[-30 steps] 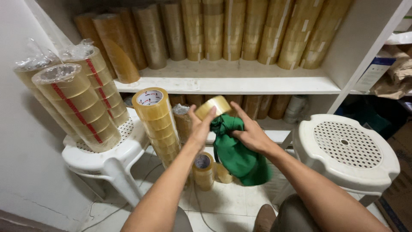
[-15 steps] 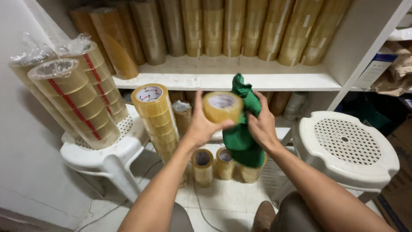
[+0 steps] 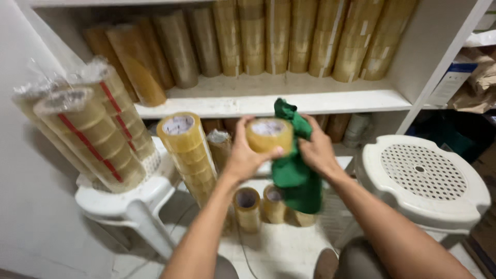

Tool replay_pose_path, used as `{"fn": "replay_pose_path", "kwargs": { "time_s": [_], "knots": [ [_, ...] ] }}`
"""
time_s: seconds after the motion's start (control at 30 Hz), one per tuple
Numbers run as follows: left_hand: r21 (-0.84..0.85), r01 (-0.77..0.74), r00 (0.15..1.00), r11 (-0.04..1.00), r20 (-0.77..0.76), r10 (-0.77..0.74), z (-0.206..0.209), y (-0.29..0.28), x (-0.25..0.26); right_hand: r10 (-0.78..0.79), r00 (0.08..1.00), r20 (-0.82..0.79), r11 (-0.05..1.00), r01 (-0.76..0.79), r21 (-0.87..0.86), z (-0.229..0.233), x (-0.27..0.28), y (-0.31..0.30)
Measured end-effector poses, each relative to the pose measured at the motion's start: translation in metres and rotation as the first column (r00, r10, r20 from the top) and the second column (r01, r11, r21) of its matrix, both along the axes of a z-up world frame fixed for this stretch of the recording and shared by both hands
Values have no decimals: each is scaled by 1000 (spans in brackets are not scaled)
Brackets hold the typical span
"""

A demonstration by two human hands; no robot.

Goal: The person wipes several rolls of adhesive tape with a green cloth while sitting in a storage room. They pick up individual rolls from a stool and from the shelf, clean them, and place them back on the shelf.

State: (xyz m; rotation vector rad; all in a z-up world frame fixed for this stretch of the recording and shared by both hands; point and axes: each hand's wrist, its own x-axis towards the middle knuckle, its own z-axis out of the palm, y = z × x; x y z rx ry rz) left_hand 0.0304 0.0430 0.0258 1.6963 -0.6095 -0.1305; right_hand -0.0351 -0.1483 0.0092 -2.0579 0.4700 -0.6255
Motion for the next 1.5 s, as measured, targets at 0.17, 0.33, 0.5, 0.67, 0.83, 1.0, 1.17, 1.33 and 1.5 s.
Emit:
{"fn": "replay_pose_path", "kwargs": {
  "time_s": [0.17,0.33,0.5,0.67,0.83,1.0,1.17,1.33,1.5],
  "knots": [
    [302,-18,989,953,144,-27,-10,-20,24,-161,987,-23,986,160,-47,-7,-5,-72],
    [518,-92,962,850,267,-58,9,-41,37,-268,962,45,959,271,-85,-41,-29,-172],
    [484,-175,945,857,328,7,-8,-102,81,-328,938,-115,928,342,145,-67,-65,-197],
    [382,-206,937,901,342,70,-45,-169,134,-435,881,186,854,339,395,-148,-70,-247],
    [389,-204,950,898,299,87,-73,-213,165,-453,874,175,816,327,477,-167,-77,-259],
    [391,-242,951,888,279,136,-88,-242,189,-456,888,55,826,400,397,-139,-71,-239],
    [349,-286,934,892,311,178,-102,-258,210,-520,853,-55,742,483,465,-104,-60,-211],
    [324,-401,853,857,474,220,-115,-267,220,-488,873,-1,727,407,552,-114,-64,-219],
    [311,-447,817,839,523,242,-128,-255,196,-447,892,65,823,381,422,-136,-70,-239]
  ]
}}
